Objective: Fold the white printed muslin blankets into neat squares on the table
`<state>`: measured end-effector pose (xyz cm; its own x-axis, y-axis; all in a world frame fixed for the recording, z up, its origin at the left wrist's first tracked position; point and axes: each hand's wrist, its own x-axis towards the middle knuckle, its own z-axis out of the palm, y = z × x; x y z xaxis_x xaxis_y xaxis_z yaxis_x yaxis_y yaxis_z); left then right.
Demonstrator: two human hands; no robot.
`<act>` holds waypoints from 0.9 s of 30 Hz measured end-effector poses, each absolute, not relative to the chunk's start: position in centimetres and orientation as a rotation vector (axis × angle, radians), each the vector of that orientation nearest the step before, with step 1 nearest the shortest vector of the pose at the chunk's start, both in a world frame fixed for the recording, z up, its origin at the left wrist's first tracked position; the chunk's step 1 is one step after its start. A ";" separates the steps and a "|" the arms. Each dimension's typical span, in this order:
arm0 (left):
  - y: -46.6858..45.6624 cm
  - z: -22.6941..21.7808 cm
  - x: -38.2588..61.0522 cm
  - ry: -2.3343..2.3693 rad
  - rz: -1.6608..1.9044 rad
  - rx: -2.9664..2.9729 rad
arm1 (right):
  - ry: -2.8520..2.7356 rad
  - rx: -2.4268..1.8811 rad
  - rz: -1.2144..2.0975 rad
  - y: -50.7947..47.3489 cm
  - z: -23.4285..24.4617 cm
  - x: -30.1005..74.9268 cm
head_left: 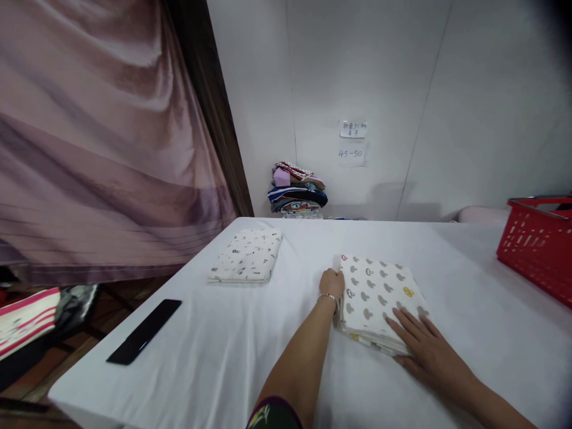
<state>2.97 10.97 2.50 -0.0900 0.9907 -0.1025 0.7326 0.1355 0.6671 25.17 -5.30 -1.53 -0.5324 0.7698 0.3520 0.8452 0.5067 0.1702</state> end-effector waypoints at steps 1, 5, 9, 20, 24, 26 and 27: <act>11.0 2.4 2.9 1.879 0.618 1.643 | -2.515 -1.374 -0.463 -5.3 -1.5 25.2; 11.3 2.6 2.8 1.869 0.617 1.637 | -2.508 -1.375 -0.432 -5.3 -1.6 25.1; 12.0 3.4 3.3 1.872 0.637 1.637 | -2.524 -1.377 -0.438 -5.2 -1.9 25.2; 13.5 2.1 3.3 1.779 0.621 1.547 | -2.534 -1.366 -0.467 -5.2 -1.5 25.1; 13.4 2.1 2.5 1.716 0.653 1.523 | -2.535 -1.383 -0.402 -5.3 -1.4 25.1; 12.8 2.1 1.9 1.699 0.667 1.510 | -2.518 -1.386 -0.379 -5.4 -1.3 25.1; 12.4 2.1 1.5 1.688 0.673 1.506 | -2.513 -1.381 -0.377 -5.4 -1.2 25.0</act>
